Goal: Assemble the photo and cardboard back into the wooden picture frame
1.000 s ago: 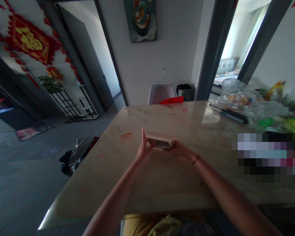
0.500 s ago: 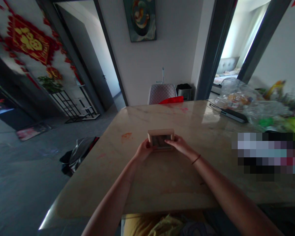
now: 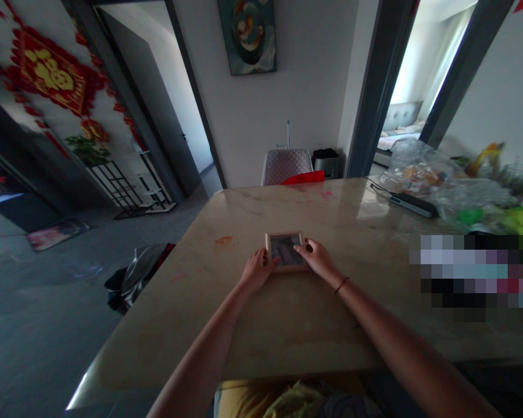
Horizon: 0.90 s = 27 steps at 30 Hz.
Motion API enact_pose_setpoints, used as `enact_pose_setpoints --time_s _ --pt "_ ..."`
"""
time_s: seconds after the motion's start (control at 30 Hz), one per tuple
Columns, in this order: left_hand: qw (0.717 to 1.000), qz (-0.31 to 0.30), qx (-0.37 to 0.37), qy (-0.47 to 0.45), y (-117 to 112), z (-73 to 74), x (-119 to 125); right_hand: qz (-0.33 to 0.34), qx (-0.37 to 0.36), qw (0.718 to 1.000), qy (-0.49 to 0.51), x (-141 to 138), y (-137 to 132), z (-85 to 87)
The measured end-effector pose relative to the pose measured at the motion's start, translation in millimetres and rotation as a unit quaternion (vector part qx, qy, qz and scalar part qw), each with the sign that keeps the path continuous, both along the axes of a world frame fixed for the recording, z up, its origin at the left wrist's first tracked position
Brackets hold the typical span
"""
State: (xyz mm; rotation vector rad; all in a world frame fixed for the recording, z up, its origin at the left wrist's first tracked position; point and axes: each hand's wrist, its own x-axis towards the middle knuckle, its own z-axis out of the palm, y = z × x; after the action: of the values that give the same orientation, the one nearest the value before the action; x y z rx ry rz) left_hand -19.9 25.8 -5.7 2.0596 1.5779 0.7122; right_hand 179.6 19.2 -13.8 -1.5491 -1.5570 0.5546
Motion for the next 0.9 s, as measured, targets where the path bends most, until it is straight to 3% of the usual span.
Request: enact_pose_setpoints --time_s 0.17,0.3,0.47,0.6,0.63,0.67,0.73,0.8,0.9 --pt "0.992 0.016 0.048 0.116 -3.6 0.9 3.2 -0.061 0.038 0.983 -0.167 -1.1 3.4 -1.6" --pt "0.99 0.012 0.025 0.137 -4.0 -1.2 6.1 -0.092 0.05 0.974 -0.203 -0.2 9.6 -9.3" --pt "0.99 -0.003 0.014 0.138 -2.3 2.7 2.9 -0.079 0.061 0.982 -0.161 1.6 11.5 -15.2" --pt "0.996 -0.038 0.026 0.075 2.0 11.3 -9.9 -0.095 0.126 0.987 -0.04 4.8 6.3 -4.4" --pt "0.999 -0.006 0.022 0.048 2.9 14.3 -13.1 -0.089 0.136 0.987 -0.002 6.0 4.2 0.4" --pt "0.999 0.029 0.016 0.023 3.5 17.4 -15.8 -0.064 0.124 0.989 0.041 7.3 2.0 5.5" --pt "0.996 0.07 0.0 -0.05 3.6 23.9 -19.2 0.015 0.026 0.987 0.155 10.4 -2.0 15.1" --pt "0.979 0.059 -0.099 -0.168 2.4 29.4 -20.1 0.113 -0.092 0.944 0.297 13.6 -4.4 21.8" --pt "0.911 -0.017 -0.281 -0.302 0.4 33.3 -19.6 0.175 -0.214 0.864 0.421 16.7 -3.7 25.7"
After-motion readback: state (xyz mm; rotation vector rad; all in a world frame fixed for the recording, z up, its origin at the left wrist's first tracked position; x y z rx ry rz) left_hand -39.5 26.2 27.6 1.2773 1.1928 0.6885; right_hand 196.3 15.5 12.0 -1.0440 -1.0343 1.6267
